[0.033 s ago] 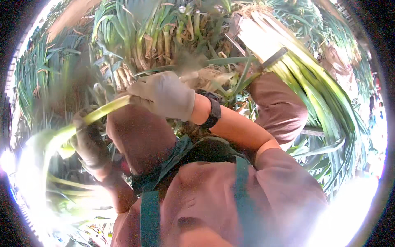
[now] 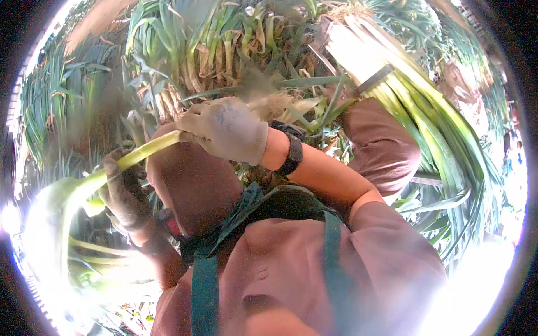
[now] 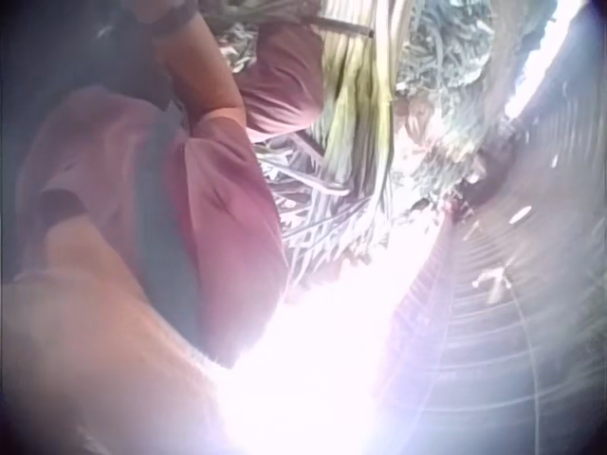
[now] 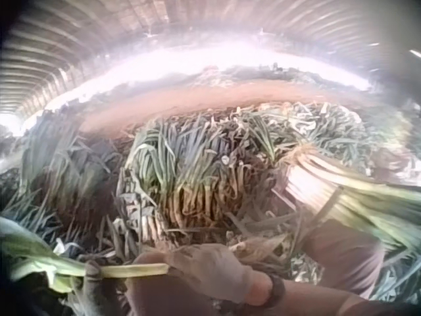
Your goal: Cleaning and stripping the outer leaves of harvested leeks in a farm processing area.
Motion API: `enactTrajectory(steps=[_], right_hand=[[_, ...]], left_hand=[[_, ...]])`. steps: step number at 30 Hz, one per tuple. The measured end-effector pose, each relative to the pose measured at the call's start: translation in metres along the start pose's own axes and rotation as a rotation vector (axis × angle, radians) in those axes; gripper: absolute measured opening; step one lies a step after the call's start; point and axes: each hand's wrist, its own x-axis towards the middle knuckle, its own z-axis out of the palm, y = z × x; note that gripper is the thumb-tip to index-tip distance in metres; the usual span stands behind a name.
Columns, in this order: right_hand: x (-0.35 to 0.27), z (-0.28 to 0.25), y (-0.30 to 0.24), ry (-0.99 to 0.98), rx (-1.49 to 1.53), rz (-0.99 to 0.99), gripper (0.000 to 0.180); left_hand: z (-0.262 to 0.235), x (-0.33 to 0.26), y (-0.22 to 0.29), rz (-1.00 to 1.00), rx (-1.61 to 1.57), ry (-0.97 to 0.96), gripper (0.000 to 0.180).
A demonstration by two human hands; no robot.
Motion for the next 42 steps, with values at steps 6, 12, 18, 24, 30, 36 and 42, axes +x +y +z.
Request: enactTrajectory(steps=[6,12,18,24,30,36,42], right_hand=[[0.007,0.003,-0.016,0.164,-0.034,-0.134,0.024],[0.025,0.013,-0.024,0.095,-0.148,-0.241,0.015],[0.034,0.004,-0.026,-0.039,-0.341,-0.393,0.013],[0.028,0.001,-0.013,0.040,0.013,-0.089,0.005],[-0.006,-0.038,0.040,0.151,0.763,0.512,0.020],[-0.042,-0.078,0.106,0.266,-0.255,0.498,0.028],[-0.016,-0.033,0.010,0.007,-0.001,0.070,0.021]], left_hand=[[0.007,-0.019,-0.005,-0.065,0.070,0.123,0.034],[0.018,-0.023,0.004,-0.031,0.157,0.194,0.032],[0.020,-0.027,0.010,-0.010,0.192,0.181,0.029],[0.010,-0.030,0.011,0.066,0.151,0.047,0.017],[-0.013,-0.033,0.008,0.069,0.114,-0.088,0.012],[-0.021,-0.038,0.007,0.001,0.036,-0.063,0.016],[-0.022,-0.033,0.008,0.146,0.098,-0.204,0.018]])
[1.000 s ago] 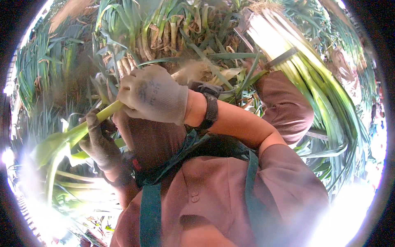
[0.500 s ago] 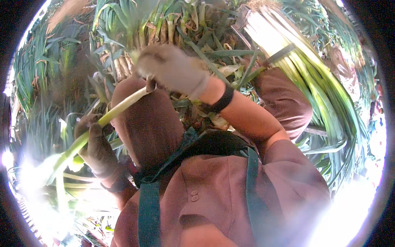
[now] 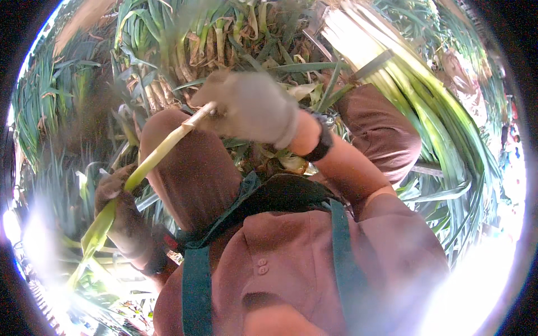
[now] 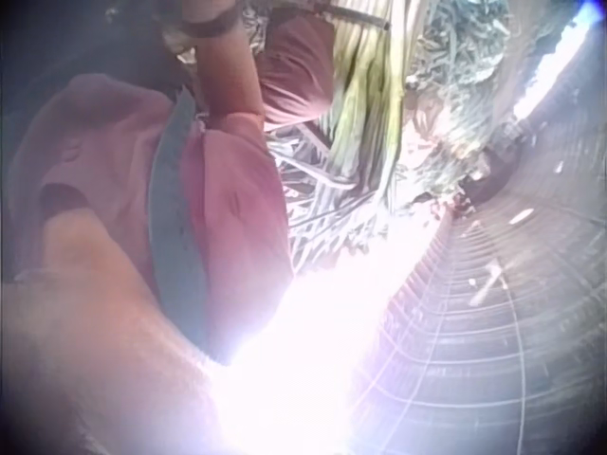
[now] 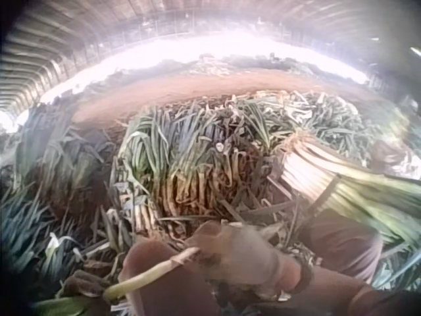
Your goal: Cleaning and stripping the outer leaves of harvested leeks in a farm processing area.
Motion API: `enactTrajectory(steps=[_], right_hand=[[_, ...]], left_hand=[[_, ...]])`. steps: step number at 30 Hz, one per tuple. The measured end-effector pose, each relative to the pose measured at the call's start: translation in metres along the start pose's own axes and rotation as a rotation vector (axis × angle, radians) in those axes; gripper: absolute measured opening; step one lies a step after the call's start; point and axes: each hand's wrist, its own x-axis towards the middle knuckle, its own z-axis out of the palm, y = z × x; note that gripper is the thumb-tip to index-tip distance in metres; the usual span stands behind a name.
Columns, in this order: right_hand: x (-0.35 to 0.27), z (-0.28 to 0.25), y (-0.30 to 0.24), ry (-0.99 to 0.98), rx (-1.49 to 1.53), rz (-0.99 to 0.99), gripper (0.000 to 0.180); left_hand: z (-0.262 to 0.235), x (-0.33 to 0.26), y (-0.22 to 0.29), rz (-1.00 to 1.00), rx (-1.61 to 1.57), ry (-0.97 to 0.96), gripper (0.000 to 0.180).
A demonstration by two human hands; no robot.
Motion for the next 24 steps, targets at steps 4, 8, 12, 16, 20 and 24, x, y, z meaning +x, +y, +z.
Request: enactTrajectory(steps=[4,8,12,16,20,24], right_hand=[[0.009,0.022,-0.018,-0.122,0.166,-0.036,0.021],[0.017,0.031,-0.016,-0.165,0.024,-0.333,0.013],[0.022,0.027,-0.031,-0.199,-0.351,-0.475,0.007],[0.022,0.025,-0.034,-0.171,-0.339,-0.513,0.006],[0.022,0.031,-0.031,-0.205,-0.321,-0.568,0.007],[0.028,0.027,-0.033,-0.279,-0.352,-0.544,0.008]], left_hand=[[-0.004,0.001,0.011,0.064,0.120,-0.117,0.019],[-0.007,0.003,0.018,0.195,0.271,-0.228,0.019],[-0.011,0.005,0.027,0.228,0.299,-0.336,0.021],[-0.017,0.009,0.032,0.196,0.300,-0.437,0.018],[-0.021,0.012,0.029,0.287,0.313,-0.494,0.018],[-0.023,0.018,0.028,0.353,0.336,-0.567,0.017]])
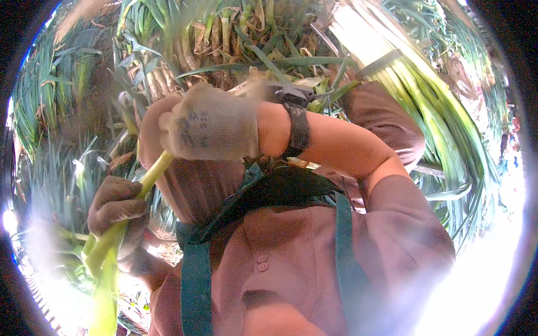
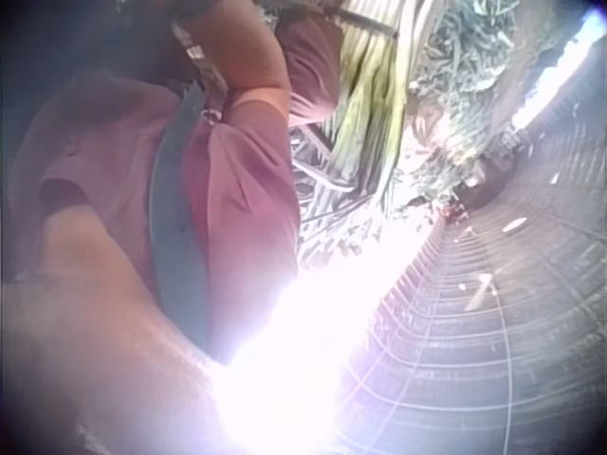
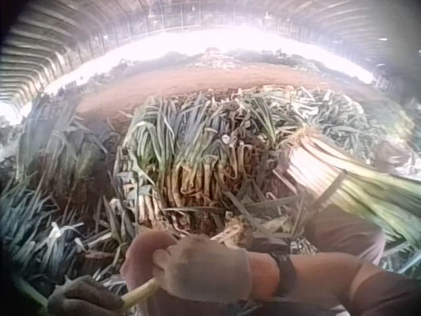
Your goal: Cleaning and stripping the outer leaves of harvested leeks in a farm processing area.
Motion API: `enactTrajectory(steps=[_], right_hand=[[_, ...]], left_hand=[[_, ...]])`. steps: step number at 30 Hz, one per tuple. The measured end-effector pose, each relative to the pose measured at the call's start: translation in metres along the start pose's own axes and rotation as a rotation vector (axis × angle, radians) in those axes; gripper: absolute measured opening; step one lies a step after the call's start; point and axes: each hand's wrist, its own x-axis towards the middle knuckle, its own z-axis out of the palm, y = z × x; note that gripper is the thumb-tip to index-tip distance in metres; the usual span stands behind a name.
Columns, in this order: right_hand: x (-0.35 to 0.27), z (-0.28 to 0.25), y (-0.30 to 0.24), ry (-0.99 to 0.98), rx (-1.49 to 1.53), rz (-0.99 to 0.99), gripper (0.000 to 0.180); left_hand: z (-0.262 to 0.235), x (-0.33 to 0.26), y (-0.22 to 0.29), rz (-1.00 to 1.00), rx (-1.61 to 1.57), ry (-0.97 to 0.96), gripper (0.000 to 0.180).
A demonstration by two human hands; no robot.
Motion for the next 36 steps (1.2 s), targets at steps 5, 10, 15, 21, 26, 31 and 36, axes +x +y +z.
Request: enactTrajectory(steps=[5,10,15,21,26,31,36], right_hand=[[-0.001,0.009,0.013,-0.006,0.443,0.226,0.008],[-0.022,0.021,0.029,0.168,1.104,0.583,0.017],[-0.081,0.043,0.067,0.397,0.757,0.715,0.015],[-0.225,0.097,0.177,0.588,0.632,1.324,0.016],[-0.267,0.065,0.195,1.281,1.059,1.747,0.022],[-0.143,-0.004,0.094,0.465,0.480,1.090,0.029],[-0.031,-0.003,0.014,0.348,0.379,0.374,0.025]], left_hand=[[0.000,0.007,0.009,0.055,0.033,-0.054,0.018],[-0.001,0.009,0.014,0.063,0.098,-0.065,0.020],[-0.001,-0.004,0.010,-0.022,0.080,0.040,0.022],[-0.021,-0.035,0.018,-0.112,0.005,0.079,0.022],[-0.036,-0.057,0.005,-0.123,-0.064,0.232,0.019],[-0.027,-0.073,0.000,-0.534,-0.339,0.757,0.032],[-0.024,-0.055,-0.012,-0.521,-0.408,0.787,0.041]])
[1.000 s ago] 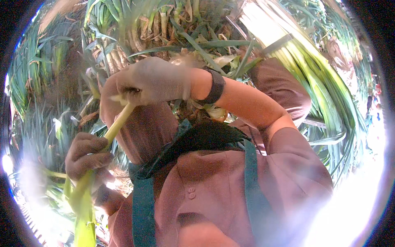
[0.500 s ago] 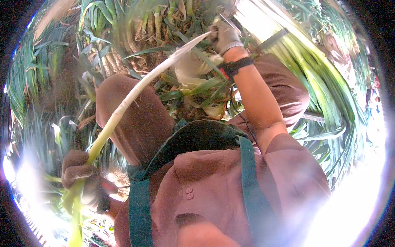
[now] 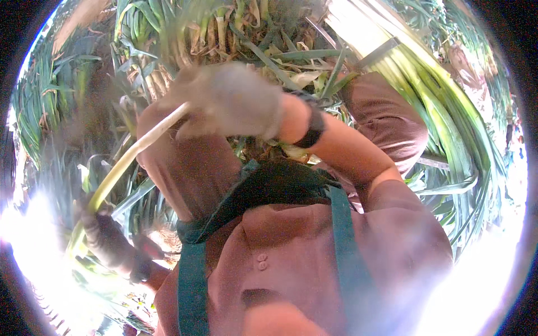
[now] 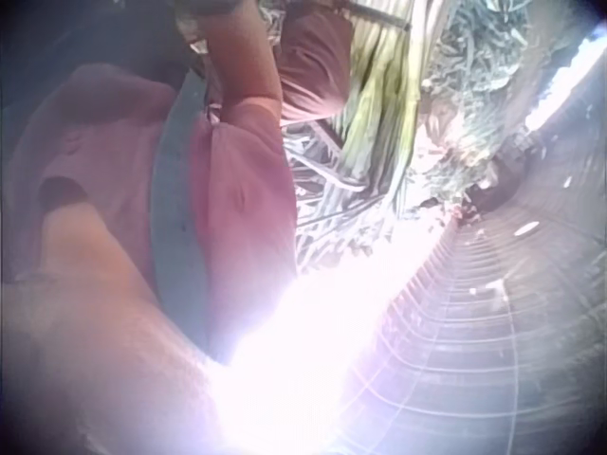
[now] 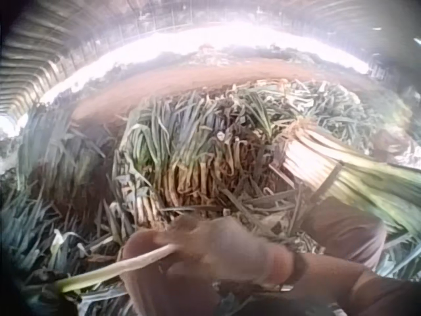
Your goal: Cleaning and stripping the outer leaves of harvested leeks in a farm processing area.
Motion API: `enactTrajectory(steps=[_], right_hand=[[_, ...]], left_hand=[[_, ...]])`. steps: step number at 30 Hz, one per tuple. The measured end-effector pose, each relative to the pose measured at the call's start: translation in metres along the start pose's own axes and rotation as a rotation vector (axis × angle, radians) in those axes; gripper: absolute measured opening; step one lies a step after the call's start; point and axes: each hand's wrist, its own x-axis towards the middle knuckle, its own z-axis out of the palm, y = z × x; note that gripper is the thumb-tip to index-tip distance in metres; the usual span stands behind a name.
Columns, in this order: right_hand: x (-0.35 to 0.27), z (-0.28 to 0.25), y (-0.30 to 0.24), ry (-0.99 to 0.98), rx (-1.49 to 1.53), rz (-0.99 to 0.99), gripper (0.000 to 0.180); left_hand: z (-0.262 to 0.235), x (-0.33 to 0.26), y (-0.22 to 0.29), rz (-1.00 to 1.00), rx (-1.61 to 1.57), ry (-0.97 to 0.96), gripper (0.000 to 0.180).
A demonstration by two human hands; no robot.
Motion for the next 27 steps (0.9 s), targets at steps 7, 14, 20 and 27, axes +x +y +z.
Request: enactTrajectory(steps=[7,14,20,27], right_hand=[[0.018,0.041,-0.006,-0.059,-0.028,-0.041,0.015],[0.011,0.048,-0.009,-0.021,-0.356,-0.239,0.016],[0.001,0.041,-0.006,-0.030,-0.095,-0.169,0.014],[-0.038,0.004,0.011,-0.224,-0.180,-0.101,0.018]], left_hand=[[0.022,-0.003,0.005,0.077,0.173,0.153,0.043],[0.037,-0.005,0.009,-0.029,0.202,0.336,0.037],[0.036,-0.005,0.006,-0.060,0.186,0.331,0.034],[0.045,-0.002,0.002,-0.095,0.173,0.396,0.034]])
